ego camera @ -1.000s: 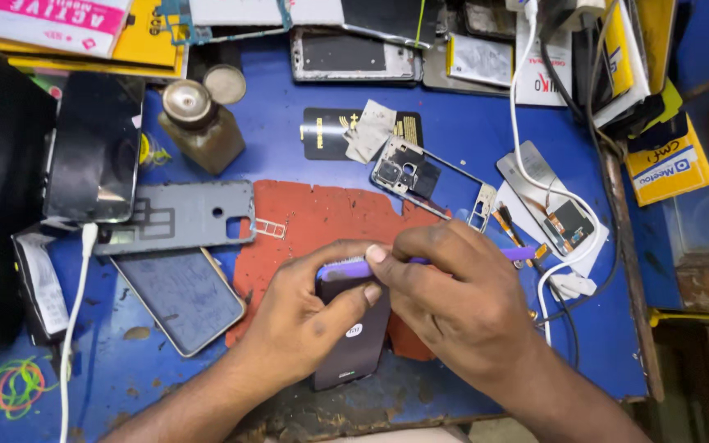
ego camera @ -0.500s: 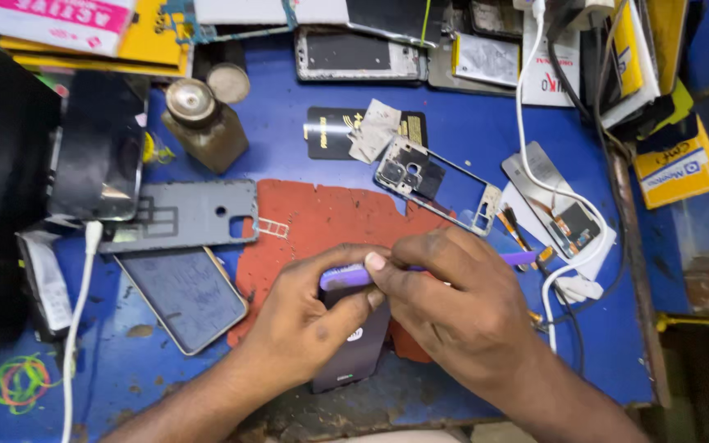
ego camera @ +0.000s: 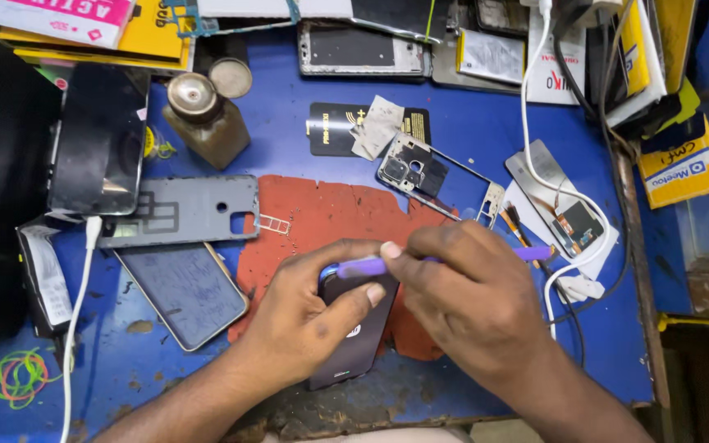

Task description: The person cleans a smartphone with a brush, then disassembles it by removing the back cover and battery. They use a metal tool to pry open the device and remove internal components, placing them on the workbench.

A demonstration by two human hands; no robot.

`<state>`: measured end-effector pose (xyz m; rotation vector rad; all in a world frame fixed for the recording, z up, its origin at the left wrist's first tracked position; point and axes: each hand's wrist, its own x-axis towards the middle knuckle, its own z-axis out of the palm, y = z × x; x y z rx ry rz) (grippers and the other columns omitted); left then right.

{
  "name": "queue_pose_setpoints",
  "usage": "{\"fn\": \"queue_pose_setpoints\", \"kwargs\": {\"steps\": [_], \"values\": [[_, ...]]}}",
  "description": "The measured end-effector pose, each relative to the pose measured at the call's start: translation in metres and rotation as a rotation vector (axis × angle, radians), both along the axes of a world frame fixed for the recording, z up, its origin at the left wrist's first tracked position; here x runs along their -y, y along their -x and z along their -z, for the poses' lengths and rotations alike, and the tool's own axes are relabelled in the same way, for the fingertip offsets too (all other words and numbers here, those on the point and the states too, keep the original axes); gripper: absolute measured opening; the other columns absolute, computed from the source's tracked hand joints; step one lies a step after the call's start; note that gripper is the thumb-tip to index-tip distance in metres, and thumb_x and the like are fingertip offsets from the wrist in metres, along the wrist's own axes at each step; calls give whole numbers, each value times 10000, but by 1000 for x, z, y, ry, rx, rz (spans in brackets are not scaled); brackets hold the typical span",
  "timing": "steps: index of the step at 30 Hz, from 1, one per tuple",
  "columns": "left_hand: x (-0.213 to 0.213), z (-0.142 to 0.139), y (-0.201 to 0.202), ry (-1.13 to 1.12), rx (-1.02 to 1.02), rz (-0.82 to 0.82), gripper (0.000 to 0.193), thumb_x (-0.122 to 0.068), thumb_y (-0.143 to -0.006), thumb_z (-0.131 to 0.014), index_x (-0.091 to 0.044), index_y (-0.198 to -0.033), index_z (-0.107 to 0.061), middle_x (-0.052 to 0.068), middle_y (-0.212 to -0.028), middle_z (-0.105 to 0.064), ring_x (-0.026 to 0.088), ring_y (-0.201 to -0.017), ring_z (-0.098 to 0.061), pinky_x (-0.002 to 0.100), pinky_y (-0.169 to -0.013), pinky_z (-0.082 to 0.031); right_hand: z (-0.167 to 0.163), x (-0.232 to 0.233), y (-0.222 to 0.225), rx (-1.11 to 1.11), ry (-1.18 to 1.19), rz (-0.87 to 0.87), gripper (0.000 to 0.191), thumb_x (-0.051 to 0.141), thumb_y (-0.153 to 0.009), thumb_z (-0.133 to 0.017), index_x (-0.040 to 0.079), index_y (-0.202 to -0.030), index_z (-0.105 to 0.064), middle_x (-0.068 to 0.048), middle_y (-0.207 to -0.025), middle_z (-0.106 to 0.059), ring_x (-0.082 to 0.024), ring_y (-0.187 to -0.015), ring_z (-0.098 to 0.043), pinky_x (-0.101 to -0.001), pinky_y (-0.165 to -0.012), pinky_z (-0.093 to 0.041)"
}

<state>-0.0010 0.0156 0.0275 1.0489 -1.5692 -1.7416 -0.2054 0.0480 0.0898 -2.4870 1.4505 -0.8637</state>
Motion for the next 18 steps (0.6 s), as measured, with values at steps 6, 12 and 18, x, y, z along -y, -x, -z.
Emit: {"fn": "queue_pose_setpoints", "kwargs": {"steps": [6, 12, 18], "values": [[1, 1, 0, -81, -217, -6, 351, -98, -914, -663, -28, -1258, -687, 4, -1010, -752, 30, -831, -647, 217, -706, -556, -3, 1, -2, 22, 13, 24, 315, -38, -764, -777, 11, -1072, -733, -82, -973, -647, -235, -865, -647, -370, -740, -521], [1, 3, -1, -85, -146, -26, 362, -92, -900, -673, -42, -1257, -700, 27, -978, -757, 51, -800, -645, 232, -671, -548, -8, 3, -4, 20, 10, 4, 261, -21, -813, -790, 13, -1064, -725, -82, -991, -657, -231, -863, -646, -360, -741, -520], [0, 0, 2, 154, -217, -2, 329, -67, -927, -677, -1, -1249, -674, 39, -1078, -764, 69, -978, -674, 244, -856, -560, -3, -1, -6, 25, 22, -42, 308, 29, -794, -817, 24, -1087, -722, -81, -1002, -654, -241, -875, -645, -376, -742, -510]]}}
